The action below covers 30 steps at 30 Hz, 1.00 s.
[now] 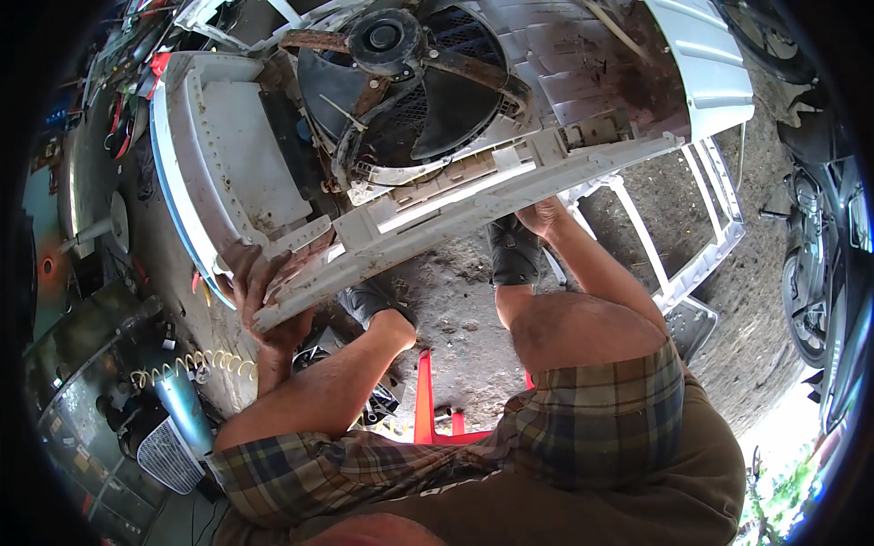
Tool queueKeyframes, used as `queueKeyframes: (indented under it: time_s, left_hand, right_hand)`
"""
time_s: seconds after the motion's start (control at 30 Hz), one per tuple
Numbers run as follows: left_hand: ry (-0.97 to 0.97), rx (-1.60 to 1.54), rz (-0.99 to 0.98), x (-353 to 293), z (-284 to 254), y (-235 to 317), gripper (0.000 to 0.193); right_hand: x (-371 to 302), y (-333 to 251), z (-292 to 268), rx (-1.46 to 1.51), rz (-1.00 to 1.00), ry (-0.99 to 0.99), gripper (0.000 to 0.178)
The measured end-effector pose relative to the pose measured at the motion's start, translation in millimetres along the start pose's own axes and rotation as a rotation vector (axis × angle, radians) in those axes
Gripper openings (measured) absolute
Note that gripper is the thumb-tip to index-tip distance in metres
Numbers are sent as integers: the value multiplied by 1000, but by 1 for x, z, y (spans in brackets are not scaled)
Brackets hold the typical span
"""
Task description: The person disassembles an air cooler by removing the outer plastic frames by hand, then loosening screws and disconnecting internal components using a screwdriver and by hand.
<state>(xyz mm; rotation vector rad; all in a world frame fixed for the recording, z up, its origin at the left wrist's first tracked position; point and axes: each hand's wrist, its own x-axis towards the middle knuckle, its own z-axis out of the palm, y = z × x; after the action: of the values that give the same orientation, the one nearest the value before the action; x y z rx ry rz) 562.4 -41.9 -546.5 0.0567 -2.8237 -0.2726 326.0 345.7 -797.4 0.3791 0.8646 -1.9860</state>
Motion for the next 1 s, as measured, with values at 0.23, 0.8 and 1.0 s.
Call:
queueKeyframes:
  time_s: [0.23, 0.8, 1.0]
  left_hand:
    - [139, 69, -226, 23, 0, 7, 41]
    - [211, -9, -481, 64, -7, 20, 100]
    - [245, -107, -374, 83, -11, 14, 91]
  right_hand:
    - [23, -10, -11, 27, -63, -34, 58]
    - [40, -17, 18, -84, -154, 47, 44]
    - [34, -29, 25, -42, -220, 98, 51]
